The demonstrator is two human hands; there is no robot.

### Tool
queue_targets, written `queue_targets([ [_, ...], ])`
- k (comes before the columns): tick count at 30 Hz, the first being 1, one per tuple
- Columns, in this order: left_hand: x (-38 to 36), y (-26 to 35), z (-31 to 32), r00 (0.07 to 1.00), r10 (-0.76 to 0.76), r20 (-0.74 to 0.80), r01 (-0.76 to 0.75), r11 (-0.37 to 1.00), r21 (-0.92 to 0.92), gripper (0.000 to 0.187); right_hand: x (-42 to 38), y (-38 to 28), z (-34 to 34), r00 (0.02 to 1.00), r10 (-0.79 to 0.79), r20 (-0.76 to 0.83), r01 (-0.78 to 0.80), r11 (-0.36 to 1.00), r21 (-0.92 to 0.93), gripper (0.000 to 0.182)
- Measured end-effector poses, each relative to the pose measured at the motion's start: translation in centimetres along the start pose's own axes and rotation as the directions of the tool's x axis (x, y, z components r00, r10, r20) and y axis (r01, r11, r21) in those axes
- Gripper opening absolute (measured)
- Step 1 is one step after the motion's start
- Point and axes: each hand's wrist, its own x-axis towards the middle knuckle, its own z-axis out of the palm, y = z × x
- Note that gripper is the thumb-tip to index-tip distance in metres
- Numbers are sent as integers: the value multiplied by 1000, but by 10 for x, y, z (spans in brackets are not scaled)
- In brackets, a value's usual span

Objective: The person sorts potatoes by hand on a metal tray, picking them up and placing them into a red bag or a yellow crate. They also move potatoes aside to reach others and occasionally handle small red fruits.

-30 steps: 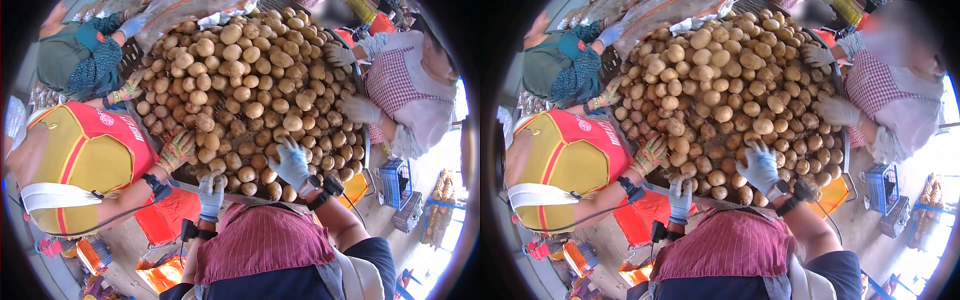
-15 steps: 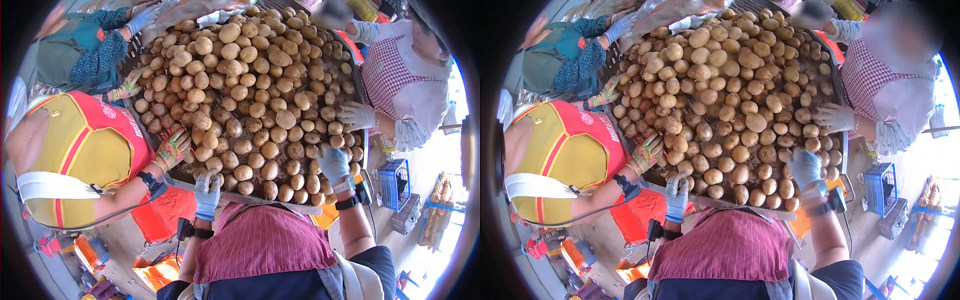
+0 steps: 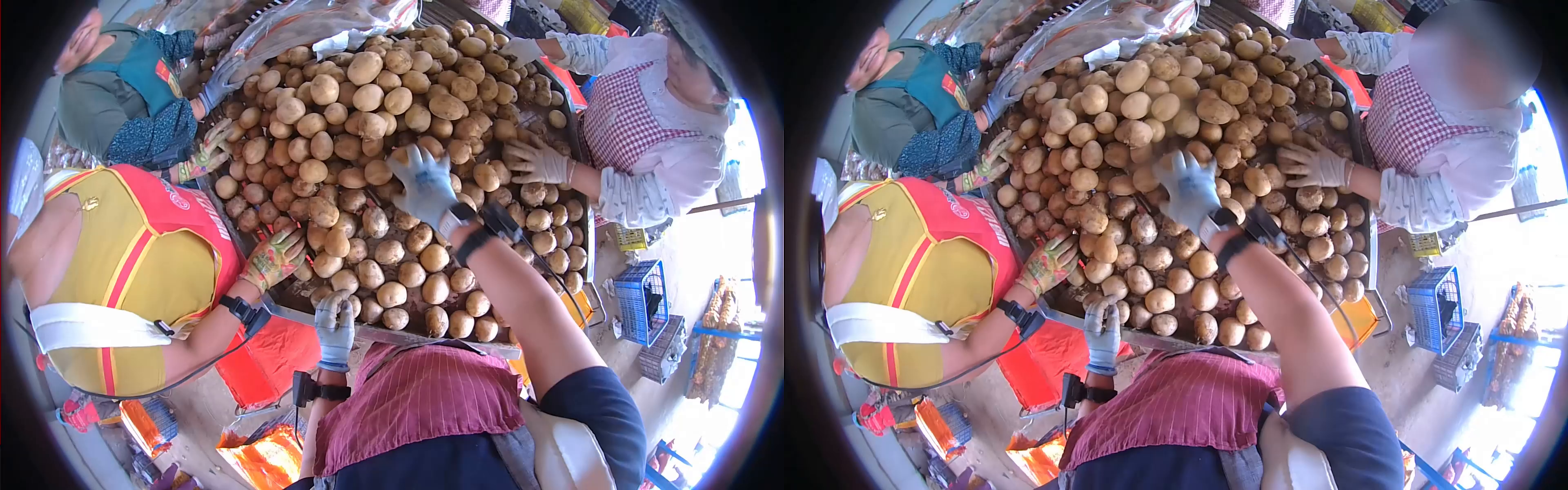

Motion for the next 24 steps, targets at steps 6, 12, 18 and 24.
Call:
queue_targets([
  [6, -2, -3, -3, 1000, -22, 11, 22, 1000, -14, 16, -136, 14, 38, 996, 22, -90, -14, 996, 87, 43],
  [12, -4, -13, -3, 997, -63, 49, 67, 994, -87, 17, -211, 40, 27, 957, 212, -197, -214, 977, 13, 37],
  [18, -9, -22, -3, 994, -94, 60, 103, 980, -171, 21, -218, 95, 27, 938, 275, -210, -300, 949, -97, 30],
  [24, -1, -8, -22, 998, -40, 39, 42, 997, -72, 18, -179, 128, 24, 895, 337, -293, -403, 892, -206, 32],
])
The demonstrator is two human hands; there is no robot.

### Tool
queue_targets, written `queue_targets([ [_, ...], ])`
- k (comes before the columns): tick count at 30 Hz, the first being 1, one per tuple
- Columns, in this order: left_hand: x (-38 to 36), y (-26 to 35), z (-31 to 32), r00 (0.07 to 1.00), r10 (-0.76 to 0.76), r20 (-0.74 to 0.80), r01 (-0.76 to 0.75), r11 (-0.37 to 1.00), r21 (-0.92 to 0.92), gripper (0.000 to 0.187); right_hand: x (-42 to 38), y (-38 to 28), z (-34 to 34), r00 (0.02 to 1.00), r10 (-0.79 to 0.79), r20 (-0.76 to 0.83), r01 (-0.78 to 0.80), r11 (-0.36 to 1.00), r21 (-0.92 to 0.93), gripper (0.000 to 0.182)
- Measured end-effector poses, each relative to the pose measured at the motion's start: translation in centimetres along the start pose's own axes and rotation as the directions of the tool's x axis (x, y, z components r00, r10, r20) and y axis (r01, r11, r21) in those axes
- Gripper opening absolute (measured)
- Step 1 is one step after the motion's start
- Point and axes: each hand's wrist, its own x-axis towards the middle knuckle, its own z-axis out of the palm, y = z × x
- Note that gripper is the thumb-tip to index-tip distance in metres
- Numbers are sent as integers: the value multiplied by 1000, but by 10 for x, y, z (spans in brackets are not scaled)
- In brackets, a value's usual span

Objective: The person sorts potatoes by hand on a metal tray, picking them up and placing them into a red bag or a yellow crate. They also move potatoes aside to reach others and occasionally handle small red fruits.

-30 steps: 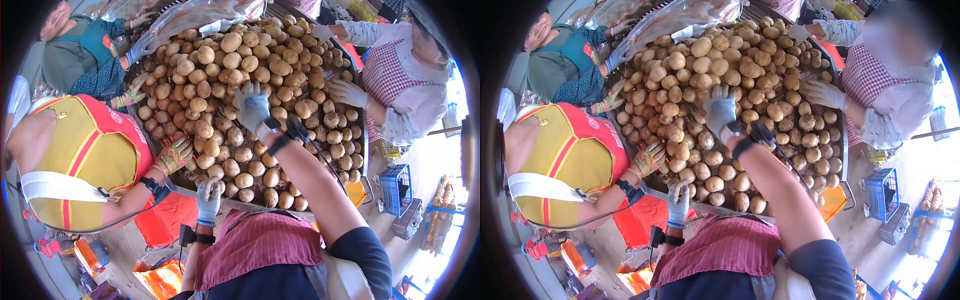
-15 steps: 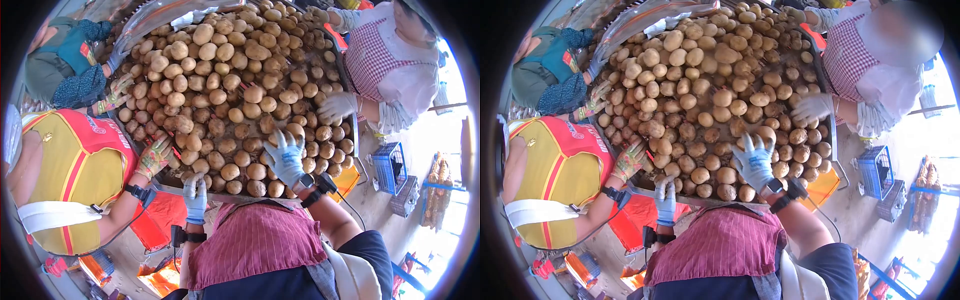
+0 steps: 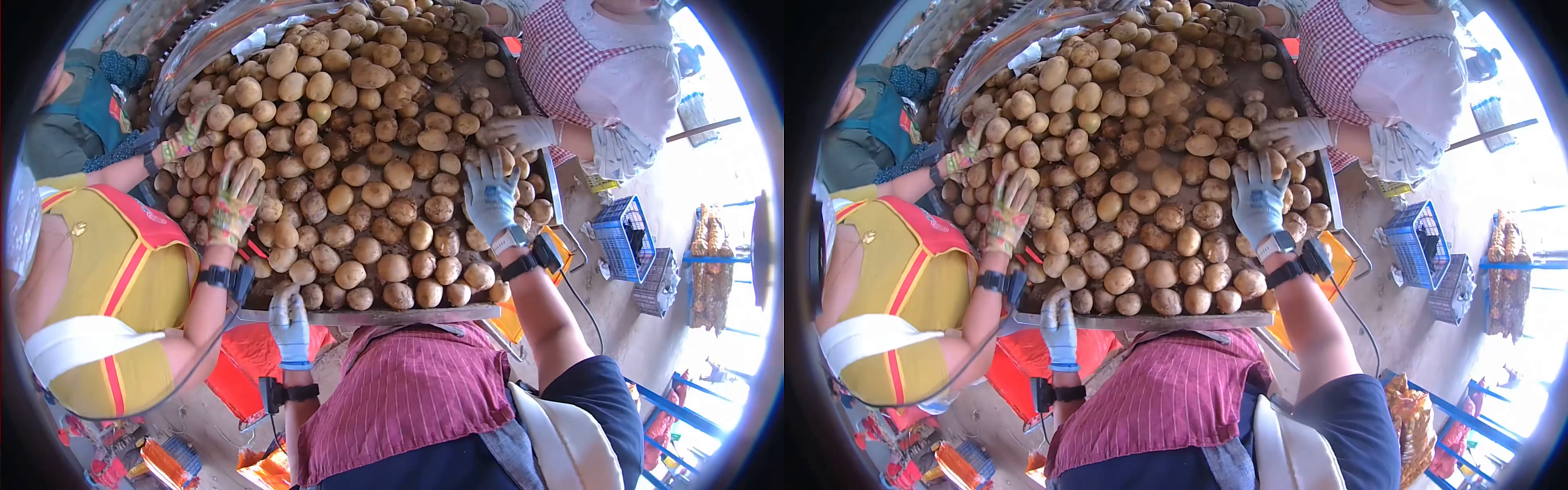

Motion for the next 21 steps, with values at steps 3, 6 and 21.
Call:
queue_targets([
  [3, -4, 0, -9, 996, -60, -72, 61, 998, 15, 17, 39, -15, -22, 996, 45, 74, -60, 974, 218, 39],
  [6, -2, 10, -2, 997, -66, -36, 63, 996, -64, 17, 53, -28, 9, 956, -22, 291, 9, 999, 45, 37],
  [21, -7, 86, 66, 757, -334, 561, 614, 71, -786, 47, -61, -108, -84, 883, -432, 181, 97, 547, 832, 42],
])
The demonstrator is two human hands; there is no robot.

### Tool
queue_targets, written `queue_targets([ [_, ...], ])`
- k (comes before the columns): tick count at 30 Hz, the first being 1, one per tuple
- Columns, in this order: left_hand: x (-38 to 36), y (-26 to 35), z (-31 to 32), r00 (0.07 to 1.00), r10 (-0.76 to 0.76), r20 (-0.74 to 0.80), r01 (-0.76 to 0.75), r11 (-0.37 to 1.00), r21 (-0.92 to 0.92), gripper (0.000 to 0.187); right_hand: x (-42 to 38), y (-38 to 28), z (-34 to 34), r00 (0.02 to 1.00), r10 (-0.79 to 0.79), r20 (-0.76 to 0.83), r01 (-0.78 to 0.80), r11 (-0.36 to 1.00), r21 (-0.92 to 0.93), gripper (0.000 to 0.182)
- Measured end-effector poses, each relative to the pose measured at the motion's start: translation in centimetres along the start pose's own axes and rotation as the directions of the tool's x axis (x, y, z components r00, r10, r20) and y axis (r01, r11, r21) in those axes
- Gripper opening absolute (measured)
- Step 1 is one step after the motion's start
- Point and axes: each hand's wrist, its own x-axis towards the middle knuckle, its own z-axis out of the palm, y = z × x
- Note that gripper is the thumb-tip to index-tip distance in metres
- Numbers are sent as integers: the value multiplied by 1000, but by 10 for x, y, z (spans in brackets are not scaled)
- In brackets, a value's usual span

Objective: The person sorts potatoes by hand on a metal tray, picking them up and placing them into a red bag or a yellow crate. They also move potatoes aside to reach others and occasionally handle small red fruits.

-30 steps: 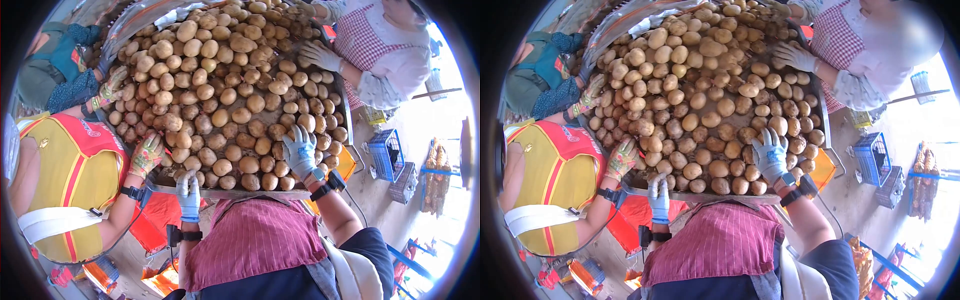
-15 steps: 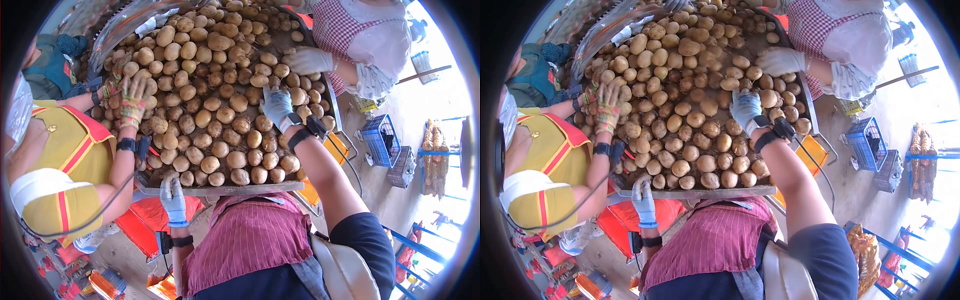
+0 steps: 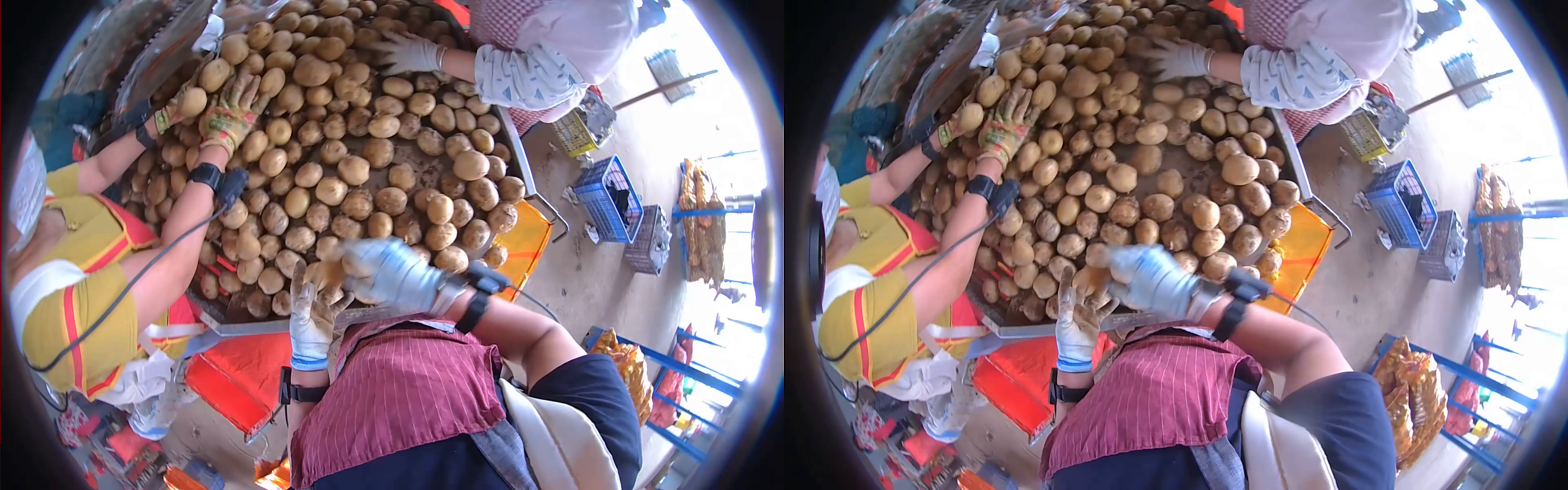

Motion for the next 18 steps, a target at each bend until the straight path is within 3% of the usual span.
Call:
queue_targets([
  [2, 9, -1, -34, 986, 52, -156, -41, 996, 73, 43, -16, 18, 44, 985, -174, 5, 157, 875, -457, 53],
  [3, 14, 6, -50, 982, 7, -190, 0, 999, 36, 36, -27, 34, 49, 997, -35, 69, 58, 926, -372, 61],
  [4, 12, 14, -55, 981, 57, -186, -38, 994, 103, 34, -41, 46, 39, 991, -128, -35, 109, 935, -337, 61],
  [6, 4, 27, -65, 951, 81, -298, -49, 992, 113, 34, -66, 58, 15, 998, -33, -57, 4, 895, -446, 58],
  [8, -1, 34, -74, 933, 122, -339, -86, 989, 120, 36, -93, 80, -2, 986, -81, -144, 4, 883, -469, 52],
  [9, -6, 38, -75, 942, 123, -312, -92, 989, 113, 38, -107, 83, -6, 993, -10, -121, -59, 830, -555, 51],
  [12, -16, 42, -61, 937, 125, -328, -126, 992, 18, 44, -117, 89, -26, 954, 93, -286, -228, 841, -490, 22],
  [13, -20, 43, -69, 937, 127, -325, -129, 992, 16, 44, -121, 101, -33, 932, 155, -328, -295, 851, -435, 17],
  [14, -22, 43, -81, 942, 124, -313, -115, 992, 49, 45, -116, 109, -43, 905, 219, -365, -358, 856, -374, 25],
  [15, -23, 42, -92, 946, 122, -300, -102, 991, 83, 47, -108, 117, -57, 847, 146, -511, -383, 834, -396, 36],
  [18, -24, 37, -98, 905, 160, -395, -121, 985, 121, 48, -56, 144, -111, 709, -32, -704, -380, 825, -419, 20],
])
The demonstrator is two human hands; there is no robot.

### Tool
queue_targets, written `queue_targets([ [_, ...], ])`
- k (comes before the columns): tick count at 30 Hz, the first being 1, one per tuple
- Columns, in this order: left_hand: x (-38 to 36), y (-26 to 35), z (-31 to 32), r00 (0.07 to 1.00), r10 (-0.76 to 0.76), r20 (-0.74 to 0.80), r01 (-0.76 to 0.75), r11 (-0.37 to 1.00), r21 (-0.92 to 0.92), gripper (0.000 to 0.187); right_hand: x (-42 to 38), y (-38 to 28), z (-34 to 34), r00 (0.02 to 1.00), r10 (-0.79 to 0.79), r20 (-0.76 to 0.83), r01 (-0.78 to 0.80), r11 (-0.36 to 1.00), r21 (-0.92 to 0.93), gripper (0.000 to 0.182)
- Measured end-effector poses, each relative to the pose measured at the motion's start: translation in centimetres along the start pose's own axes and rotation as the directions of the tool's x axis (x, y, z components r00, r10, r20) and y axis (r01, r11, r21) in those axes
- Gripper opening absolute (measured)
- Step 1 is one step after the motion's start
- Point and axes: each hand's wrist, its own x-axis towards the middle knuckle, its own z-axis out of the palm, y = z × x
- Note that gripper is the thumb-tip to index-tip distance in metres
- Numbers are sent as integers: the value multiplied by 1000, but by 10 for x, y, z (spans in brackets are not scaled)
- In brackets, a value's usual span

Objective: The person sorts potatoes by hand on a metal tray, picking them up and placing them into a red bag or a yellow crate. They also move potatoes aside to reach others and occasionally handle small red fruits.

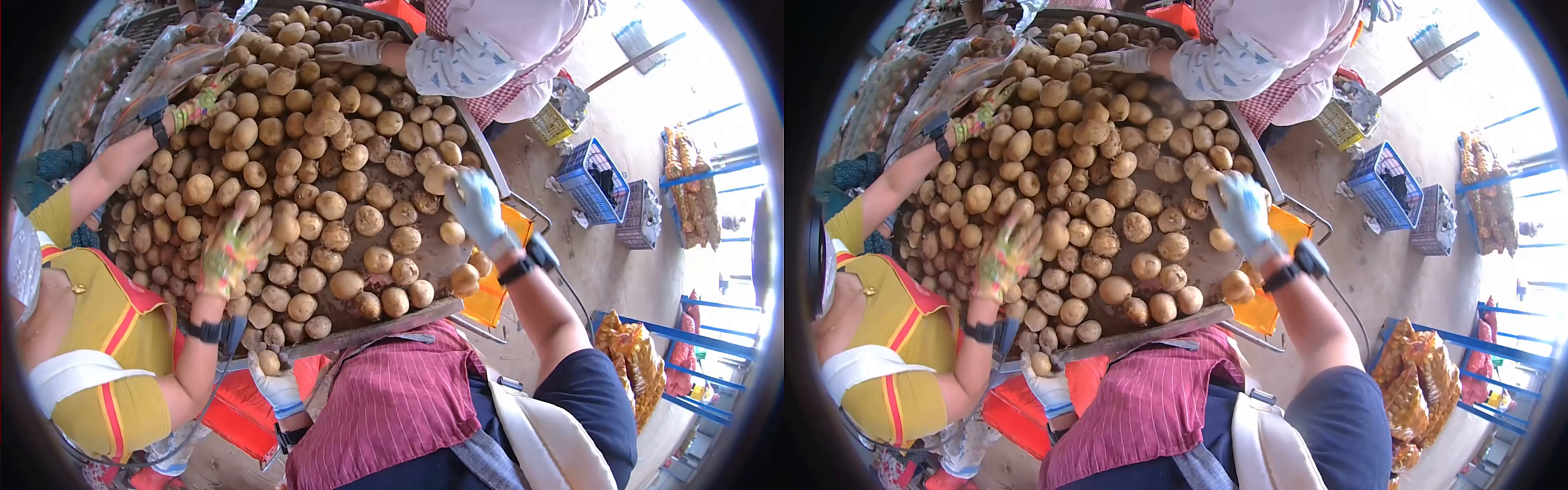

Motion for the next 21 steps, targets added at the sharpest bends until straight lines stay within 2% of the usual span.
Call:
queue_targets([
  [1, -4, 0, 8, 999, 30, -36, -30, 999, 19, 45, 25, 4, 7, 989, 108, 98, -100, 992, -82, 23],
  [2, -1, 0, 9, 999, 35, -32, -34, 999, 22, 45, 45, 9, 21, 960, 219, 174, -201, 973, -115, 36],
  [3, 3, -3, 9, 996, 65, -62, -63, 997, 36, 42, 54, 20, 48, 964, 234, 128, -204, 956, -212, 54],
  [4, 5, -5, 10, 991, 96, -93, -92, 995, 49, 40, 70, 12, 57, 848, 380, 370, -301, 919, -256, 67],
  [6, 7, -4, 8, 994, 90, -68, -86, 994, 60, 38, 71, -9, 60, 828, 389, 404, -267, 907, -326, 67],
  [7, 8, -2, 7, 996, 79, -43, -75, 994, 76, 36, 66, -24, 43, 814, 350, 464, -259, 933, -249, 65],
  [8, 8, 0, 8, 996, 77, -36, -74, 994, 77, 36, 46, -23, 43, 846, 301, 439, -177, 937, -303, 61],
  [10, 5, -1, 11, 997, 81, 12, -82, 995, 65, 34, 21, -18, 29, 817, 193, 543, -82, 971, -223, 53],
  [12, 5, -4, 11, 997, 81, -4, -81, 995, 62, 32, 9, -15, 19, 700, 286, 654, -68, 939, -338, 46],
  [13, 1, -4, 15, 995, 96, -14, -96, 994, 51, 32, 18, -20, 14, 580, 404, 708, -88, 895, -438, 42],
  [14, 1, -4, 19, 993, 112, -21, -111, 993, 43, 32, 27, -18, 20, 585, 406, 702, -91, 893, -440, 42],
  [16, 3, -3, 17, 994, 103, 23, -104, 994, 42, 33, 49, -3, 39, 787, 473, 396, -277, 844, -459, 39],
  [17, 2, -2, 15, 994, 91, 60, -94, 994, 49, 33, 47, 18, 53, 938, 231, 258, -88, 879, -468, 35],
  [18, 2, -2, 14, 994, 88, 64, -92, 994, 58, 33, 54, 34, 74, 936, 241, 256, -97, 878, -469, 35],
  [20, 4, -2, 15, 995, 99, 13, -100, 993, 57, 33, 73, 52, 102, 793, 452, 407, -189, 819, -542, 38],
  [21, 4, -2, 17, 995, 99, 17, -99, 993, 60, 33, 68, 56, 104, 793, 456, 405, -193, 818, -542, 38],
])
